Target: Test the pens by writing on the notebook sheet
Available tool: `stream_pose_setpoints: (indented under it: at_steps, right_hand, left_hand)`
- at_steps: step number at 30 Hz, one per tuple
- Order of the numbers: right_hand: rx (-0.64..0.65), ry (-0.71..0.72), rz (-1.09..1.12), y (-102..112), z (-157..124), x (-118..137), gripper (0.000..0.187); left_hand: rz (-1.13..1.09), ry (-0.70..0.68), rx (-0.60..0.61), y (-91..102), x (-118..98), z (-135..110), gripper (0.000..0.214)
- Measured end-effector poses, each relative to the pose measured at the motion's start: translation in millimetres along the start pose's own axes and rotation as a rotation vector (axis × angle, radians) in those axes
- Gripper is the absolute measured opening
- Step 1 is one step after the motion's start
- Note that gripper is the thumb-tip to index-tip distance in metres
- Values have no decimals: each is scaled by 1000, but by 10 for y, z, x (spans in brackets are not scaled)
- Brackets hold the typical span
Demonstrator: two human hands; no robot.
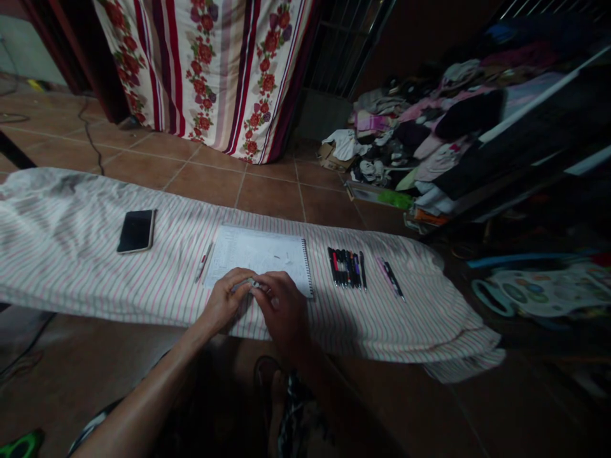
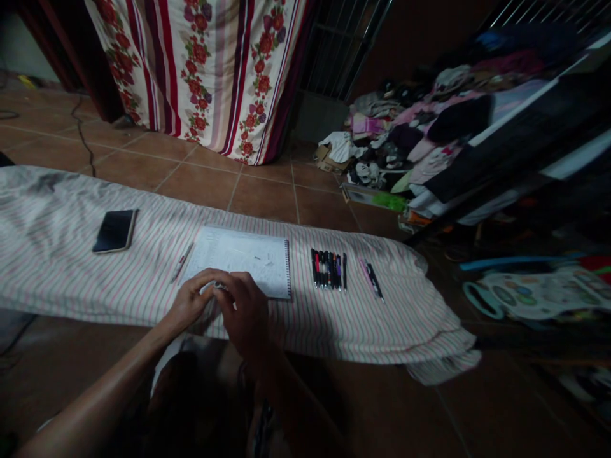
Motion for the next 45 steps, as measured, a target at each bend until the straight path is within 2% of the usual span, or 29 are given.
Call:
stream_pose_setpoints:
  at_steps: [4, 7, 16, 22, 36, 45]
  right_hand:
    - [15, 120, -84, 13, 52, 129, 12]
    - [15, 155, -93, 22, 74, 184, 12]
    - [53, 148, -77, 6, 102, 205, 14]
    - [22, 139, -49, 12, 94, 187, 13]
    - [28, 134, -44, -2, 93, 174, 12]
    - [31, 152, -74, 0, 84, 182, 12]
  left_hand:
    - [-48, -37, -17, 30, -28, -13, 24]
    - [-52, -49, -10, 29, -35, -21, 23]
    - [-64, -63, -20, 21, -28, -29, 23]
    - [-63, -75, -32, 44, -46, -36, 23]
    - [-50, -13, -38, 47, -32, -16, 22]
    - [-70, -31, -31, 38, -28, -8, 21]
Point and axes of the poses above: each hand's wrist, its own z-axis towards the middle knuckle, its own y-axis out of the back of the hand, x = y × z, the point moved 8 cm from there along z, towards the middle knuckle, and after that the axes turned 14 degrees about y, right-handed, at the moved point
